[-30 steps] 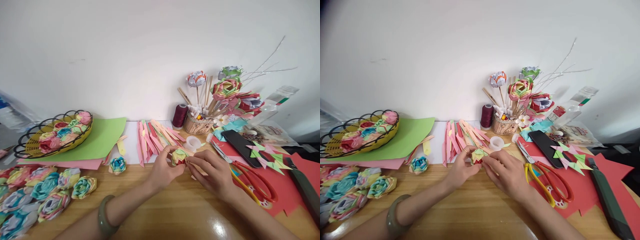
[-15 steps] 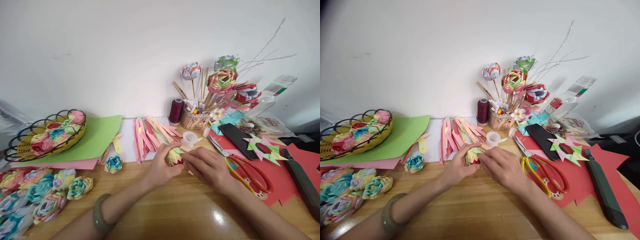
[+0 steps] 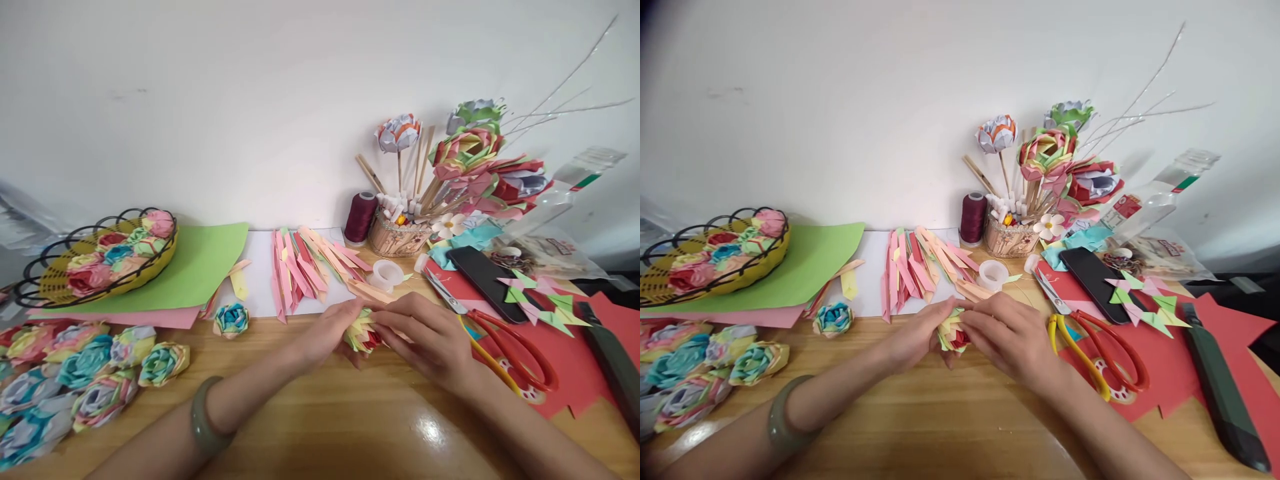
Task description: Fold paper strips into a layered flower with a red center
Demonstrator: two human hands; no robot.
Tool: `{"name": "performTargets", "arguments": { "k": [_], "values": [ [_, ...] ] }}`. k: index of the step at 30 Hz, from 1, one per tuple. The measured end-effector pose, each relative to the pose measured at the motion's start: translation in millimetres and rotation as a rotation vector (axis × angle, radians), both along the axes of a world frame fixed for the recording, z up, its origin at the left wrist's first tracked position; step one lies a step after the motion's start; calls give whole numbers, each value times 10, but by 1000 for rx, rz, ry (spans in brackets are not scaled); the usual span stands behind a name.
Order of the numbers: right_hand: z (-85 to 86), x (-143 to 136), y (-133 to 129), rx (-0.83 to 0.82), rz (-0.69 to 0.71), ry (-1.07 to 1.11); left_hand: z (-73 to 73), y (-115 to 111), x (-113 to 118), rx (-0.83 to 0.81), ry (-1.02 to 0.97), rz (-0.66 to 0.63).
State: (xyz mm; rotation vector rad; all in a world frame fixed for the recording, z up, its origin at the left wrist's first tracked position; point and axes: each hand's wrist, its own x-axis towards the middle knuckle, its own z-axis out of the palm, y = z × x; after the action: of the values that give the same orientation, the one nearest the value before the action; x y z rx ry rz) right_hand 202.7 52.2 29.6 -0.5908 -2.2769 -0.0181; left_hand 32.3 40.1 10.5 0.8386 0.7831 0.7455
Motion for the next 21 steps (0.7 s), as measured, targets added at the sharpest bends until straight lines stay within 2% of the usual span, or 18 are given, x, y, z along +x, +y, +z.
{"name": "performTargets", "arguments": {
  "k": [4,9,11,16,18,21],
  "values": [
    [5,-56,-33,-231,-136,123,42,-49,25,156,56,109],
    [54,-113,-71,-509,-144,211,118,-88,39,423,275,204],
    [93,-137,-81,-686,-152,266,114,-95,42,544,334,255],
    [190,-175,-85,-1248,-179,398,57,-92,38,745,377,307],
    [212,-175,-84,-1335,-180,395,34,-89,36,811,400,317],
    [222,-175,-98,-1319,-198,369,4,-87,42,896,424,308]
  ]
}}
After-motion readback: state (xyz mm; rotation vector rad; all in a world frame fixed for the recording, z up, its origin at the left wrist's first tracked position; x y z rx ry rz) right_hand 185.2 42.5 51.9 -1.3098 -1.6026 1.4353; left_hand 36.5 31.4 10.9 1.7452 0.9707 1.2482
